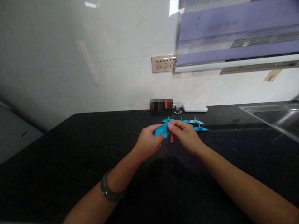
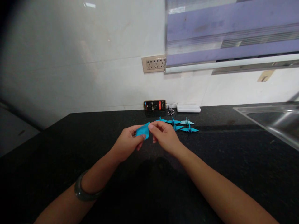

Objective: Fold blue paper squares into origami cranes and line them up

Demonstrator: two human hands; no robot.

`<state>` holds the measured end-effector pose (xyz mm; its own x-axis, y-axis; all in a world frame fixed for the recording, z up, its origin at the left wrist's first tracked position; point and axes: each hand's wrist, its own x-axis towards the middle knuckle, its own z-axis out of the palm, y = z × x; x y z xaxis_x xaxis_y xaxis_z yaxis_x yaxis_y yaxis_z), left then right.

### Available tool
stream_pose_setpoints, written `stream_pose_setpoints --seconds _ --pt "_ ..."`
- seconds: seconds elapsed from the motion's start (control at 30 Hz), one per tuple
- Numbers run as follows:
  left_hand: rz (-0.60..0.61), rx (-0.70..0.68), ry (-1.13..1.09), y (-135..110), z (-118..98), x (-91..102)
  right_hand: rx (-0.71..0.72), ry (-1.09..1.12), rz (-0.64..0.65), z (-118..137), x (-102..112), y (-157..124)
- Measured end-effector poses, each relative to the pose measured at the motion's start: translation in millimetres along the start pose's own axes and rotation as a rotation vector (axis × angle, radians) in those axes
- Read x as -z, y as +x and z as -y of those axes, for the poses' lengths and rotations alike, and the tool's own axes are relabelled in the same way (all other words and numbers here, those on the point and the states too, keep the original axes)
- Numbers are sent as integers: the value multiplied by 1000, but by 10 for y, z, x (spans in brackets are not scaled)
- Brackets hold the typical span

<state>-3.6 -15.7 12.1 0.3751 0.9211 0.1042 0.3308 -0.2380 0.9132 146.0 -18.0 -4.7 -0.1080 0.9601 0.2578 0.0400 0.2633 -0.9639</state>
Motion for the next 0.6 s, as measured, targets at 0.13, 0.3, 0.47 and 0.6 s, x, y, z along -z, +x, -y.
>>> stream_pose_setpoints --seconds 0.13,0.3,0.47,0.6 --pt "68 79 -311 15 -38 18 -20 77 119 12 4 -18" --pt "101 51 -355 -11 -32 18 -84 176 118 -20 -13 -26" --pt "98 19 -293 -19 -45 28 -168 316 86 -17 -43 -33" --pt "69 -2 -253 -10 -68 29 -172 350 57 -4 -75 -36"
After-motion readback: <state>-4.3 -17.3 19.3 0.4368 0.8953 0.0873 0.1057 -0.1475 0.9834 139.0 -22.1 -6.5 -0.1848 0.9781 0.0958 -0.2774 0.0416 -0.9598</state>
